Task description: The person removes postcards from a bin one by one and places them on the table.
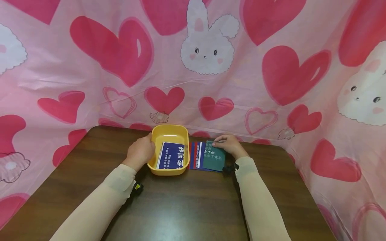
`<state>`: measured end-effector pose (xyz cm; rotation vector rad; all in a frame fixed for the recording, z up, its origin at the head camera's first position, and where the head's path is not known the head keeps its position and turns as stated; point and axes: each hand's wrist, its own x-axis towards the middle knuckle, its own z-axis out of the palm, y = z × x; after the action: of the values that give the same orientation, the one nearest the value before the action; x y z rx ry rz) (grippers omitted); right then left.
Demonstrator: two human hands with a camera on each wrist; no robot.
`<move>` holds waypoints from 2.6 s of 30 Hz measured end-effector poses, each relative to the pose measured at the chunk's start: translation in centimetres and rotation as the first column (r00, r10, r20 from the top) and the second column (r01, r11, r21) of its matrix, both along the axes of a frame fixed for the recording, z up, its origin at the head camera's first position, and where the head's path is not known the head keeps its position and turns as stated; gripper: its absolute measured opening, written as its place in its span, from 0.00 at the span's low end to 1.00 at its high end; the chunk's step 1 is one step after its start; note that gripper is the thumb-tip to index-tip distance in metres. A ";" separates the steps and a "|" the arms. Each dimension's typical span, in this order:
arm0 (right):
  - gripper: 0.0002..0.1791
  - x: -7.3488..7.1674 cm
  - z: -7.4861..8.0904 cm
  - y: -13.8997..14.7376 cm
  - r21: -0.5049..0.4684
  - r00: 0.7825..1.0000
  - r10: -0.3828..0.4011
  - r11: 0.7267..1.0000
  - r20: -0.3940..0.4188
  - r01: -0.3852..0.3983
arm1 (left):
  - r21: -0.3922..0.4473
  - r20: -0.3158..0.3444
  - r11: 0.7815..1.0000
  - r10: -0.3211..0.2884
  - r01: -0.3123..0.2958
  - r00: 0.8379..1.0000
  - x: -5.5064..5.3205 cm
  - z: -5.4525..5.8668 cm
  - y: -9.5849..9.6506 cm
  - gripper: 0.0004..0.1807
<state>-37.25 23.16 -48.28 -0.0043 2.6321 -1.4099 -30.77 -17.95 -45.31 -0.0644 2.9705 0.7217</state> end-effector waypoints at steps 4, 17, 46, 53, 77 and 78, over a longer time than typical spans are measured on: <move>0.17 0.0 -0.3 -0.5 0.101 0.998 0.031 0.995 -0.054 -0.025 | -0.021 -0.013 1.000 -0.005 0.005 1.000 0.0 -0.1 0.0 0.36; 0.16 0.3 -0.5 -1.7 0.227 0.994 0.047 0.974 -0.103 -0.022 | -0.007 0.000 1.000 0.002 -0.002 1.000 0.0 -0.3 0.1 0.36; 0.14 0.0 0.5 -2.4 0.209 0.976 0.104 0.976 -0.189 -0.063 | 0.022 0.005 1.000 0.015 -0.015 1.000 0.0 -0.1 -0.1 0.36; 0.14 0.9 2.9 -3.8 0.192 0.968 0.132 0.977 -0.215 -0.090 | 0.020 0.012 1.000 0.014 -0.014 1.000 0.0 0.0 0.0 0.36; 0.16 0.0 10.0 -19.9 0.309 0.858 0.513 0.814 0.011 -0.491 | -0.004 -0.014 1.000 -0.005 0.005 1.000 -0.1 -0.1 0.0 0.35; 0.17 -0.2 9.7 -20.5 0.354 0.854 0.521 0.795 0.018 -0.492 | -0.004 -0.011 1.000 -0.005 0.005 1.000 -0.1 -0.1 0.0 0.35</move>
<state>-37.45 2.66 -38.53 -0.6887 2.6141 -0.7699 -30.85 -17.92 -45.43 -0.0529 2.9817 0.7185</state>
